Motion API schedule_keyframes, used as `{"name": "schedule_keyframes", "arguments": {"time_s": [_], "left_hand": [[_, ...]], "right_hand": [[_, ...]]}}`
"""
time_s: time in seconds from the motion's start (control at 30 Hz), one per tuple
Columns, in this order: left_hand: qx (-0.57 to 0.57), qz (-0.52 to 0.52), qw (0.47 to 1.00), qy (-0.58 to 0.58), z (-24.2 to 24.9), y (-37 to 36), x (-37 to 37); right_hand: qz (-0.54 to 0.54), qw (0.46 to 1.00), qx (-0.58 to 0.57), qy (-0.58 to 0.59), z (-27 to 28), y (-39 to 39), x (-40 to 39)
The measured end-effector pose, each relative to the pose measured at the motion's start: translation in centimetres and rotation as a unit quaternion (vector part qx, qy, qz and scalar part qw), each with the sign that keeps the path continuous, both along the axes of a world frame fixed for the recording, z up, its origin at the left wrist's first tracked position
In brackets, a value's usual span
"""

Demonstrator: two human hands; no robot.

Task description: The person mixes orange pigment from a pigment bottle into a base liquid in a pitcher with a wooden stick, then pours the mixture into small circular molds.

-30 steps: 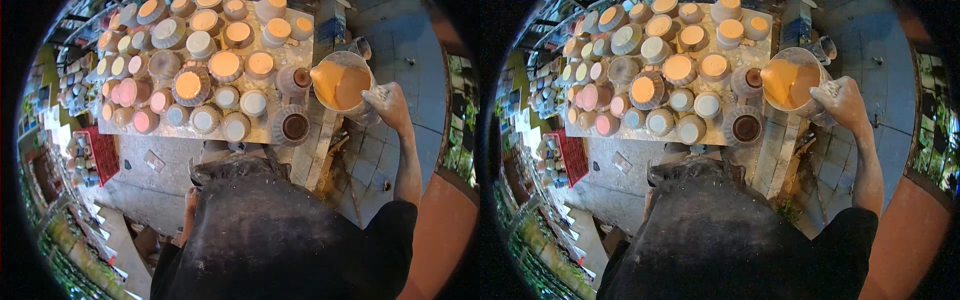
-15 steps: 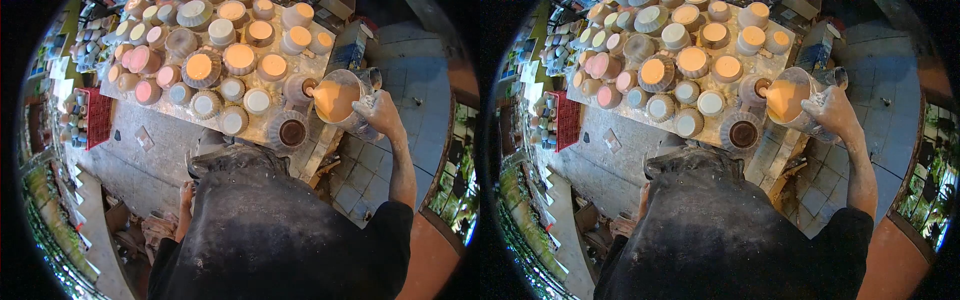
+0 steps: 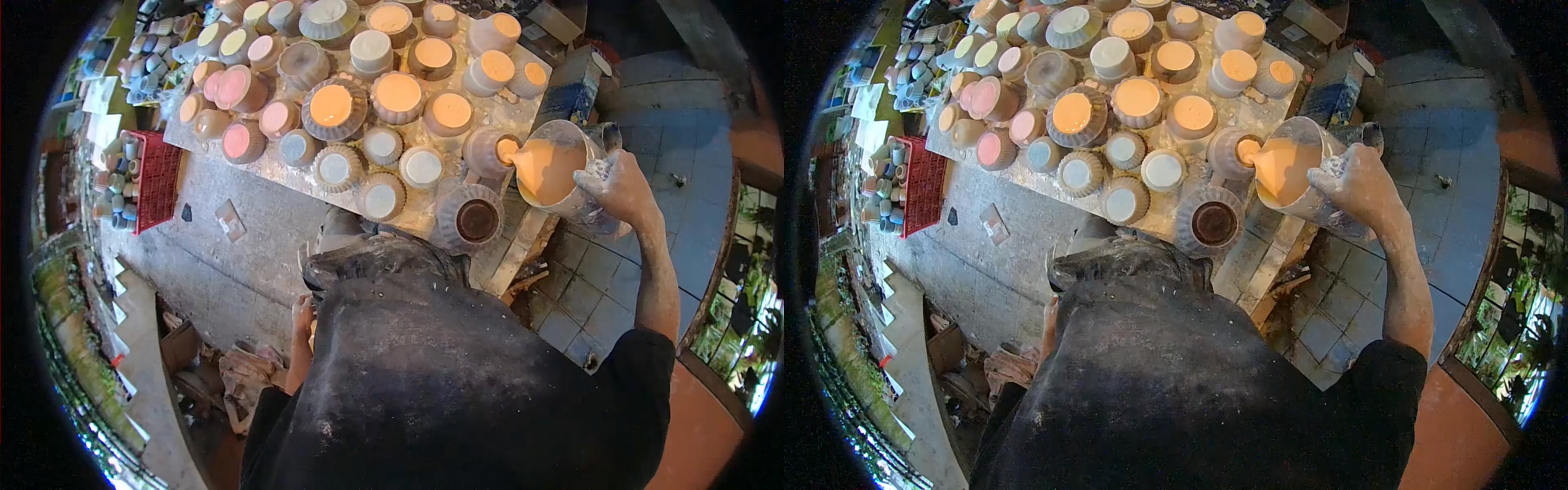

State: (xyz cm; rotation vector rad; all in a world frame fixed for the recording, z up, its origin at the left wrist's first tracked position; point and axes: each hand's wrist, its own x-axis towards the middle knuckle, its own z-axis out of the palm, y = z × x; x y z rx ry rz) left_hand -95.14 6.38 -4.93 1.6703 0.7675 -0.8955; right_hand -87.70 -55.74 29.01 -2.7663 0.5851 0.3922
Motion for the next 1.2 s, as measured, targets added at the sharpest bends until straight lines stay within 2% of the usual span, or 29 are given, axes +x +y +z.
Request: {"name": "schedule_keyframes", "arguments": {"time_s": [0.1, 0.2, 0.3, 0.4, 0.5, 0.6, 0.8, 0.9, 1.0, 1.2], "left_hand": [[0.001, -0.008, 1.000, -0.012, 0.3, -0.3, 0.1], [0.008, -0.001, 1.000, -0.002, -0.2, 0.1, -0.2], [-0.001, 0.030, 0.999, -0.010, 0.6, -0.5, -0.3], [0.002, 0.069, 0.997, 0.045, -2.0, 0.3, -1.1], [-0.010, 0.053, 0.998, 0.013, -3.6, 1.4, -1.9], [0.031, 0.023, 0.999, 0.034, -3.3, 1.5, -2.0], [0.013, 0.055, 0.998, 0.034, -2.7, 0.6, -2.1], [0.004, 0.079, 0.996, 0.033, -3.1, 0.4, -2.5], [0.031, 0.058, 0.997, 0.045, -3.5, 0.6, -3.0], [0.004, 0.090, 0.995, 0.048, -4.0, 0.6, -3.0]], "right_hand": [[-0.002, 1.000, -0.011, 0.023, -0.2, -0.3, 0.2], [-0.005, 1.000, -0.011, -0.018, 0.6, 0.6, 0.6], [0.015, 0.998, 0.035, 0.055, 1.0, 0.7, 1.3], [-0.028, 0.999, 0.033, -0.015, 1.5, 1.7, 1.7], [0.033, 0.998, 0.018, 0.041, 0.9, 0.7, 1.8], [0.012, 1.000, -0.009, -0.009, 1.0, 1.2, 1.8], [0.039, 0.998, -0.025, 0.031, 0.7, 0.7, 2.2], [0.005, 0.998, -0.045, 0.043, 1.7, 1.5, 2.8], [0.022, 0.995, -0.088, 0.028, 1.3, 1.1, 2.3], [0.025, 0.994, -0.107, 0.015, 0.8, 0.7, 2.3]]}}
